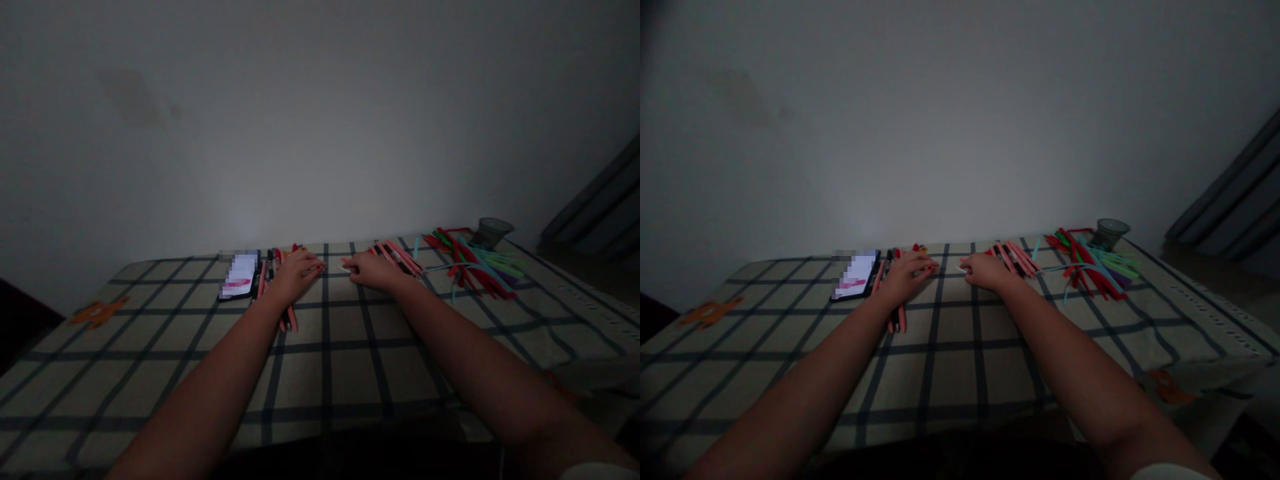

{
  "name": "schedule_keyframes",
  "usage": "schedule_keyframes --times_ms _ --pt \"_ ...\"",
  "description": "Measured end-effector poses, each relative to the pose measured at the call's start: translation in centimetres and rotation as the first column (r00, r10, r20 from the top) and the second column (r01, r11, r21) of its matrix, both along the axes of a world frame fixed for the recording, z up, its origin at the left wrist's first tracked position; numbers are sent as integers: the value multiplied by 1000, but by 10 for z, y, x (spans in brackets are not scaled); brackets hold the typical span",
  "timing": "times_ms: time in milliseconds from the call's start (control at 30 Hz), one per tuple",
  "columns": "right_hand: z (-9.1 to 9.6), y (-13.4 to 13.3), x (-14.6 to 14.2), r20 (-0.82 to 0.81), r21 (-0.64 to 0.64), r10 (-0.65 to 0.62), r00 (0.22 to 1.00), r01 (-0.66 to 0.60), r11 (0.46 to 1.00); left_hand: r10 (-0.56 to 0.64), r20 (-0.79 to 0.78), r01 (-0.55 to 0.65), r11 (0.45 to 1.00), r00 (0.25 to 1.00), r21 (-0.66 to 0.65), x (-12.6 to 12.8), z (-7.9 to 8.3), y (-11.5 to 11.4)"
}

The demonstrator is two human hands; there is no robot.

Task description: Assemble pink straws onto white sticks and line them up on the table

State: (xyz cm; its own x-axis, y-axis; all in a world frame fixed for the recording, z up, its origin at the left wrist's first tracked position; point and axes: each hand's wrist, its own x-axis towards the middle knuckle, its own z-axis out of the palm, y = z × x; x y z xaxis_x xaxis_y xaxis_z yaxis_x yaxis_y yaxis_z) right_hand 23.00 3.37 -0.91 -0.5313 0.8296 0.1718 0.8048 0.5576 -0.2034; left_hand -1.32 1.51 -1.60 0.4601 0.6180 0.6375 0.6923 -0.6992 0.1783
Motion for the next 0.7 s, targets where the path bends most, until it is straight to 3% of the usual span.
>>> schedule_keyframes --times_ms 233,400,600,700 --pt "7 -7 -6 105 19 -28 994 26 999 -65 6 65 996 998 69 -1 0 -1" --pt "7 -10 -7 58 -28 -42 997 44 999 -61 19 59 994 998 91 -1 -1 0" --pt "4 -4 -6 -231 -100 -57 971 35 994 -48 10 47 996 999 79 -2 -4 2" --pt "6 -3 -8 -497 -146 -100 862 30 989 -53 10 53 997 999 61 -2 -4 1"
